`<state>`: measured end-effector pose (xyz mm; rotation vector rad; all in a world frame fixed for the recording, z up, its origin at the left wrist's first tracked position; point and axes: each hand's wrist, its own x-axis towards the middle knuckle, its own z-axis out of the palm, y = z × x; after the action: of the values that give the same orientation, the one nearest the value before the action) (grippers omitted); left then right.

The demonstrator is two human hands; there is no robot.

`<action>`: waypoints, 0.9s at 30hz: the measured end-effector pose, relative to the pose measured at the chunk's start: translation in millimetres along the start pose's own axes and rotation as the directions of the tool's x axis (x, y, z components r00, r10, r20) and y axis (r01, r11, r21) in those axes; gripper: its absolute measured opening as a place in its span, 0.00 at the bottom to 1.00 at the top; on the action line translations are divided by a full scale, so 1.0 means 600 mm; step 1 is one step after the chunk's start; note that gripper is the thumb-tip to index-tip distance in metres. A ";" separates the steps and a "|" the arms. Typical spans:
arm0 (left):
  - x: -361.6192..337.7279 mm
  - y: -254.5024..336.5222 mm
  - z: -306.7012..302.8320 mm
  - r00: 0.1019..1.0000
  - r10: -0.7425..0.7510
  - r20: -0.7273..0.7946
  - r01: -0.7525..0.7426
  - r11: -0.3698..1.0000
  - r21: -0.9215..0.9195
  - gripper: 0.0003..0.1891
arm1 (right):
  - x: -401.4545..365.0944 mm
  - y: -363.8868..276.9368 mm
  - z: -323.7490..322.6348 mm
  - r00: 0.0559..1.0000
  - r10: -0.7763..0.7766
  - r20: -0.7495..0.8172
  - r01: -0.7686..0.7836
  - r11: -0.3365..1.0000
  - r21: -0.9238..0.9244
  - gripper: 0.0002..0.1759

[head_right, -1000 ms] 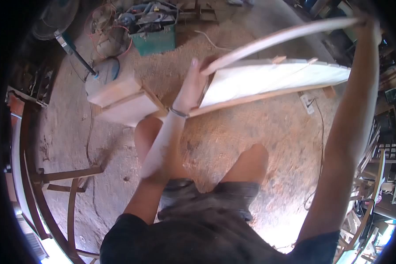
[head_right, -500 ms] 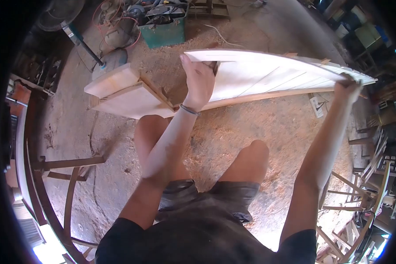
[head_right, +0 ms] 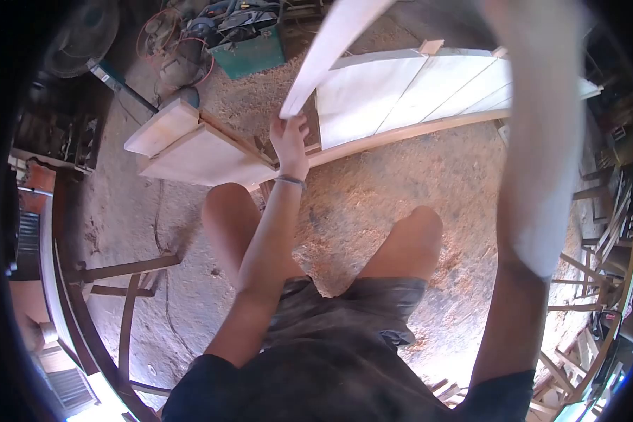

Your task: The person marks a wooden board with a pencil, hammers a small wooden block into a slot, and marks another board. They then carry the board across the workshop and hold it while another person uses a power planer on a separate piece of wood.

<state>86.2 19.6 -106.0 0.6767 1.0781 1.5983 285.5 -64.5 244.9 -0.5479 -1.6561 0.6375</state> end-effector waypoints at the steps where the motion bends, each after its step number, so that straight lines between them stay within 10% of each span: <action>1: -0.002 -0.023 -0.014 0.999 -0.022 -0.040 0.026 0.995 0.097 0.19 | 0.004 0.011 0.037 0.995 0.049 0.084 -0.048 0.999 -0.010 0.16; 6: 0.032 -0.187 -0.097 0.965 0.140 0.221 -0.237 0.822 0.518 0.14 | 0.023 0.082 0.179 0.877 0.226 0.424 -0.156 0.968 -0.194 0.20; 9: 0.054 -0.237 -0.126 0.959 0.080 0.272 -0.248 0.700 0.669 0.12 | 0.039 0.156 0.225 0.826 0.129 0.549 0.179 0.863 -0.473 0.21; 12: 0.062 -0.275 -0.145 0.971 0.088 0.221 -0.221 0.677 0.701 0.13 | 0.045 0.188 0.236 0.738 0.350 0.576 0.216 0.687 -0.694 0.18; 16: 0.065 -0.300 -0.156 0.970 0.121 0.212 -0.231 0.733 0.640 0.13 | 0.025 0.217 0.213 0.736 0.275 0.619 0.317 0.667 -0.674 0.15; 21: 0.071 -0.303 -0.176 0.975 0.147 0.167 -0.219 0.766 0.605 0.12 | 0.014 0.261 0.188 0.727 0.498 0.473 -0.264 0.838 -0.477 0.12; 27: 0.079 -0.308 -0.161 0.964 0.177 0.197 -0.259 0.791 0.554 0.12 | -0.006 0.316 0.178 0.878 0.151 0.454 0.021 0.936 -0.352 0.13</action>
<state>71.9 44.3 -318.0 1.3432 1.4388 1.3785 182.2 61.3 100.0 -0.7467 -2.2516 0.5575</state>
